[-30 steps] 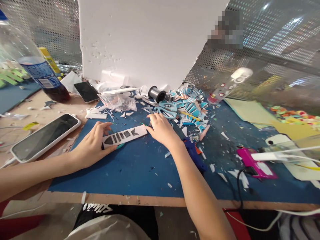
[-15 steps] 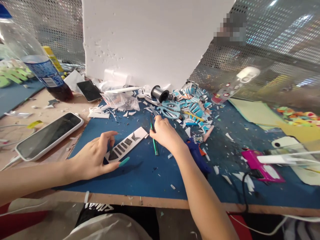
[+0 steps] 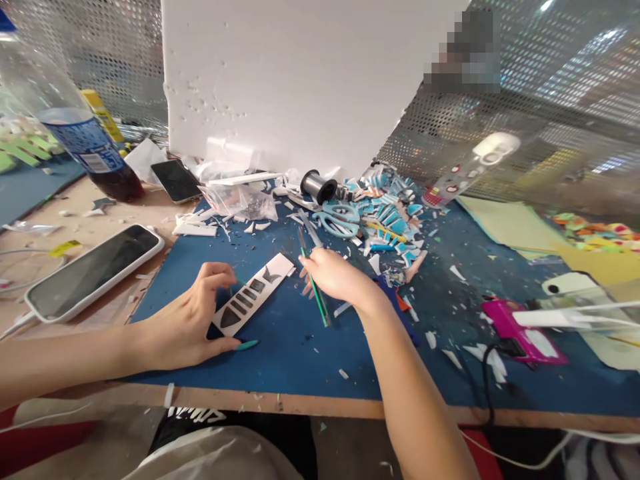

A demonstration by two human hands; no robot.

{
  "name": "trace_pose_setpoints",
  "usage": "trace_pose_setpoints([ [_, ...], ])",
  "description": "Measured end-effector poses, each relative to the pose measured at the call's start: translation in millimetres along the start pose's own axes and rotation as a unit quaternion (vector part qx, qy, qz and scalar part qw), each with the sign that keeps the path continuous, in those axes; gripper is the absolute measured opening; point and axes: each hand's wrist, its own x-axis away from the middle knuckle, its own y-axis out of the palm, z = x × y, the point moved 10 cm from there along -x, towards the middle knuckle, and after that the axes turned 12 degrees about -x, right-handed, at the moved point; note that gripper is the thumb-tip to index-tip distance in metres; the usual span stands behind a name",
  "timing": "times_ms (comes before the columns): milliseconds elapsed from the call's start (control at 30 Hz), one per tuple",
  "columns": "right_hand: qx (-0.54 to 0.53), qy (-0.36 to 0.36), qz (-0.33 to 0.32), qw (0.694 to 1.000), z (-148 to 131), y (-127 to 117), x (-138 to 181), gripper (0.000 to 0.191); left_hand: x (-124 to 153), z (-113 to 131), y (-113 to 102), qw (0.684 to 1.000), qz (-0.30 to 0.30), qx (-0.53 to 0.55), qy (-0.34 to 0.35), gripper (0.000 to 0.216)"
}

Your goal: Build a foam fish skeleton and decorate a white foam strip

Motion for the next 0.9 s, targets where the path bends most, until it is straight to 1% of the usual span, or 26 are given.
trace_pose_setpoints([
  [33,-0.043,0.002,-0.029,0.999,1.0,8.0,0.1,0.034,0.6,-0.1,-0.5,1.000,0.006,-0.003,-0.008,0.071],
  [67,-0.080,0.007,-0.042,0.996,2.0,13.4,-0.2,0.034,1.2,-0.2,-1.3,1.000,0.013,-0.008,-0.014,0.069],
  [100,-0.113,0.014,-0.037,0.993,3.2,15.7,-1.2,0.033,1.7,0.1,-1.9,1.000,0.018,-0.011,-0.018,0.068],
  [167,-0.171,0.028,-0.001,0.985,4.6,14.9,-3.7,0.030,2.6,2.2,-2.2,1.000,0.022,-0.007,-0.014,0.068],
  [267,-0.261,0.033,0.040,0.964,0.1,11.9,-5.0,0.024,3.0,6.0,-0.3,1.000,0.013,0.023,0.006,0.073],
  [333,-0.302,0.033,0.052,0.951,-4.4,10.3,-3.9,0.021,1.6,4.1,-2.7,0.999,0.020,0.035,0.012,0.077],
  [400,-0.321,0.042,0.045,0.945,-6.2,12.1,-2.2,0.020,-1.6,-2.7,-9.9,0.998,0.049,0.026,0.013,0.086],
  [433,-0.324,0.050,0.032,0.944,-6.1,15.1,-1.5,0.020,-3.9,-5.7,-12.4,0.998,0.058,0.012,0.021,0.094],
  [467,-0.324,0.057,0.014,0.944,-5.9,19.2,-1.1,0.020,-6.6,-7.6,-11.8,0.998,0.053,0.003,0.038,0.102],
  [567,-0.313,0.062,-0.027,0.947,-5.2,30.0,-1.4,0.022,-13.8,-19.3,3.4,0.998,-0.024,0.012,0.061,0.125],
  [633,-0.308,0.054,-0.033,0.949,-5.5,32.8,-2.6,0.020,-15.3,-26.2,12.8,0.995,-0.066,0.013,0.067,0.135],
  [733,-0.294,0.031,-0.041,0.954,-9.7,32.3,-2.1,0.018,-14.5,-32.1,21.9,0.993,-0.103,0.009,0.064,0.140],
  [800,-0.260,-0.008,-0.051,0.964,-18.5,27.3,1.6,0.019,-14.3,-32.4,23.3,0.992,-0.107,0.010,0.065,0.141],
  [900,-0.179,-0.070,-0.060,0.979,-32.7,16.8,13.2,0.022,-15.9,-32.4,23.7,0.992,-0.108,0.011,0.062,0.138],
])
